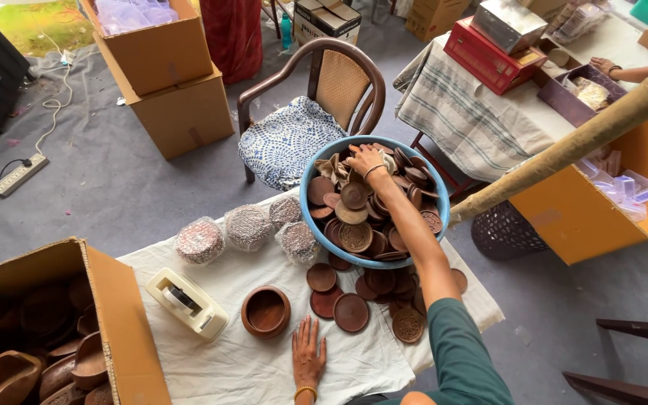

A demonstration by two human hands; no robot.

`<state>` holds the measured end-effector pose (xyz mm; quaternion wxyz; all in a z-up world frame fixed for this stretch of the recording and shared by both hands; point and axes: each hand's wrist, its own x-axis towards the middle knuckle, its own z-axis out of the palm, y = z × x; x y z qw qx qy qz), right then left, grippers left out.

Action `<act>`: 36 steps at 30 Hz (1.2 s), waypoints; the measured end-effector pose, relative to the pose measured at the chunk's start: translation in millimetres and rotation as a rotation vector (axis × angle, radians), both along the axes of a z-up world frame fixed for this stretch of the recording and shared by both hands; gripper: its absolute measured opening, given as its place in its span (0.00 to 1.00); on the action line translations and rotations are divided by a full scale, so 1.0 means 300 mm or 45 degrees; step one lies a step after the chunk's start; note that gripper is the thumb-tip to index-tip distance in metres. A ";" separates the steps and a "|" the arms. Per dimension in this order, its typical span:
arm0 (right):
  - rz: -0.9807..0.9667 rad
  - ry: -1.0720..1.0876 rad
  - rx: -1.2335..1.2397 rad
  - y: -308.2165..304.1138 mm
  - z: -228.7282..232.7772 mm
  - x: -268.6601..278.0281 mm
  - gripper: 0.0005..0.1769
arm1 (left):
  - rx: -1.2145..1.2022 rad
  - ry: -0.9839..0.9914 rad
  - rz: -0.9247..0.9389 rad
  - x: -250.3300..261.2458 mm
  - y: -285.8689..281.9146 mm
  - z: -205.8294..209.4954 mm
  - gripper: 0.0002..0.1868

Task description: Wiping and cleaning small clay pots and lids with a cloth to prepare them for packaging.

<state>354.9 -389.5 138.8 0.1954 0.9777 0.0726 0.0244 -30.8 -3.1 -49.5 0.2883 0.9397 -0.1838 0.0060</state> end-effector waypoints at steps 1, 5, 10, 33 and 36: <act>0.054 -0.122 -0.021 -0.024 0.018 0.000 0.10 | 0.006 0.008 0.000 0.001 0.000 0.008 0.33; 0.148 -0.339 0.031 -0.081 0.118 -0.104 0.15 | 0.003 0.018 0.006 -0.003 0.003 0.011 0.33; 0.054 -0.520 0.153 -0.052 0.302 -0.346 0.09 | -0.043 -0.065 0.008 -0.006 0.002 0.000 0.32; 0.256 -0.384 1.682 1.113 -0.209 -1.016 0.43 | -2.747 1.081 -0.041 0.236 0.130 0.307 0.53; 0.175 -0.397 1.823 1.254 -0.392 -1.043 0.52 | -2.543 0.764 -0.304 0.208 0.175 0.471 0.53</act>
